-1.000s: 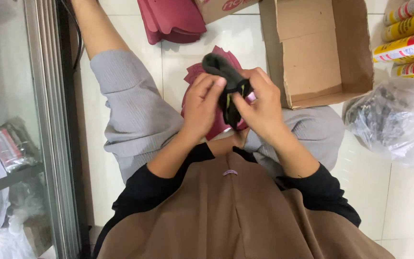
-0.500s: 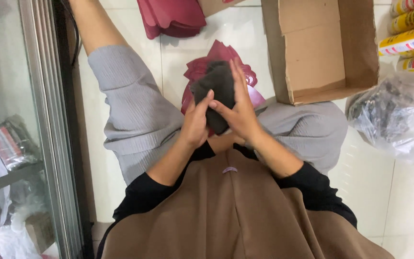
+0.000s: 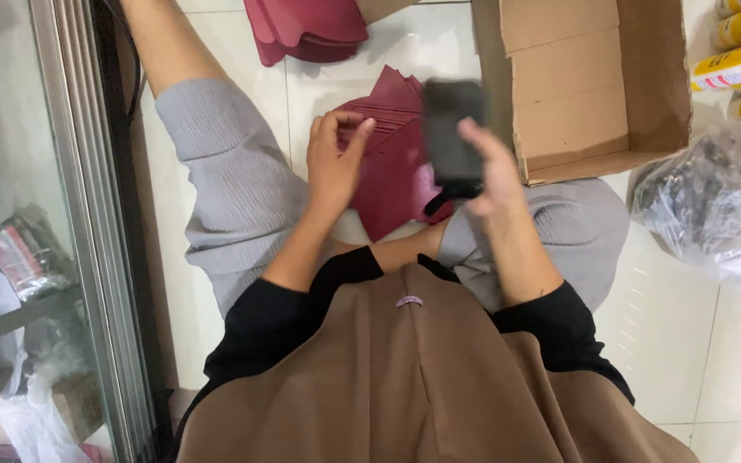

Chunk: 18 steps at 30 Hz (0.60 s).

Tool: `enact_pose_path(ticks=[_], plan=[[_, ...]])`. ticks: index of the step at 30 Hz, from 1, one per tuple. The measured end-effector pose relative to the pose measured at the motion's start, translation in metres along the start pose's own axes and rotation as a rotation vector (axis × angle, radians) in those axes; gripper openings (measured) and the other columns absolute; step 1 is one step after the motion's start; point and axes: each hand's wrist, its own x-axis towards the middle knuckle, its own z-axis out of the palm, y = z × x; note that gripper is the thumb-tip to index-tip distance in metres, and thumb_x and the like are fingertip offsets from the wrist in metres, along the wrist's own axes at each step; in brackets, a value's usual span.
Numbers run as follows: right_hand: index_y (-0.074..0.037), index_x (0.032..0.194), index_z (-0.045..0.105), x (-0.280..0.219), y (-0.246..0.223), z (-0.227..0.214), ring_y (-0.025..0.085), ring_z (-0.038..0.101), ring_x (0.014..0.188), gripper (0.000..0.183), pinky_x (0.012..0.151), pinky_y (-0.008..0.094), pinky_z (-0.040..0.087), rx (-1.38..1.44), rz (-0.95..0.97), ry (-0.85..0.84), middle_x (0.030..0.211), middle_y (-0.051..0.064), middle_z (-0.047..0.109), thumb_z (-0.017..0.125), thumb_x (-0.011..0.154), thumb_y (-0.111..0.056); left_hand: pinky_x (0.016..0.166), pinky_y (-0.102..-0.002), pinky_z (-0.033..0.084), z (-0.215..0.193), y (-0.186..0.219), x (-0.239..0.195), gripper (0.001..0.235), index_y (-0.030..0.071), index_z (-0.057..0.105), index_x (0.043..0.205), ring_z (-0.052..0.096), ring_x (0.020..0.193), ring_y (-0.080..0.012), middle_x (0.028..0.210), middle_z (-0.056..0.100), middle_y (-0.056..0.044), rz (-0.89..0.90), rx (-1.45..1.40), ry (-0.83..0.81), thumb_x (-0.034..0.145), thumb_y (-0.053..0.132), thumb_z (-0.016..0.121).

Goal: Sorting small metal hooks and sanding the edges of pink foam decorative shapes while sitting on the floor.

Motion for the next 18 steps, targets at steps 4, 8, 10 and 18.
enact_pose_path(ticks=[4, 8, 10, 18], plan=[[-0.006, 0.103, 0.075, 0.011, -0.033, -0.002, 0.032, 0.080, 0.092, 0.029, 0.081, 0.045, 0.065, 0.208, -0.104, 0.029, 0.103, 0.018, 0.078, 0.086, 0.081, -0.021, 0.088, -0.055, 0.053, 0.021, -0.040, -0.007, 0.036, 0.011, 0.066, 0.109, 0.068, 0.101, -0.0426, 0.104, 0.062, -0.014, -0.084, 0.390, -0.145, 0.093, 0.042, 0.076], [0.000, 0.110, 0.068, -0.017, -0.041, 0.022, 0.044, 0.076, 0.104, 0.037, 0.083, 0.056, 0.065, 0.273, -0.070, -0.060, 0.114, 0.027, 0.074, 0.080, 0.084, -0.023, 0.090, -0.053, 0.048, 0.031, -0.032, -0.029, 0.067, -0.003, 0.054, 0.126, 0.059, 0.110, -0.0417, 0.117, 0.055, -0.024, -0.058, 0.686, -0.238, 0.081, 0.036, 0.086], [0.002, 0.117, 0.067, -0.025, -0.041, 0.036, 0.044, 0.074, 0.108, 0.043, 0.085, 0.059, 0.064, 0.266, -0.037, -0.100, 0.120, 0.025, 0.073, 0.079, 0.085, -0.024, 0.090, -0.054, 0.046, 0.035, -0.035, -0.032, 0.075, -0.007, 0.051, 0.128, 0.056, 0.111, -0.0434, 0.118, 0.053, -0.027, 0.009, 0.741, -0.236, 0.076, 0.030, 0.091], [0.003, 0.102, 0.071, -0.037, -0.014, 0.059, 0.034, 0.077, 0.079, 0.032, 0.065, 0.040, 0.063, 0.171, 0.007, 0.006, 0.092, 0.021, 0.075, 0.080, 0.071, -0.004, 0.086, -0.049, 0.039, 0.028, -0.030, -0.019, 0.066, -0.002, 0.058, 0.107, 0.052, 0.105, -0.0414, 0.108, 0.050, -0.023, 0.013, 0.709, -0.206, 0.062, 0.026, 0.097]])
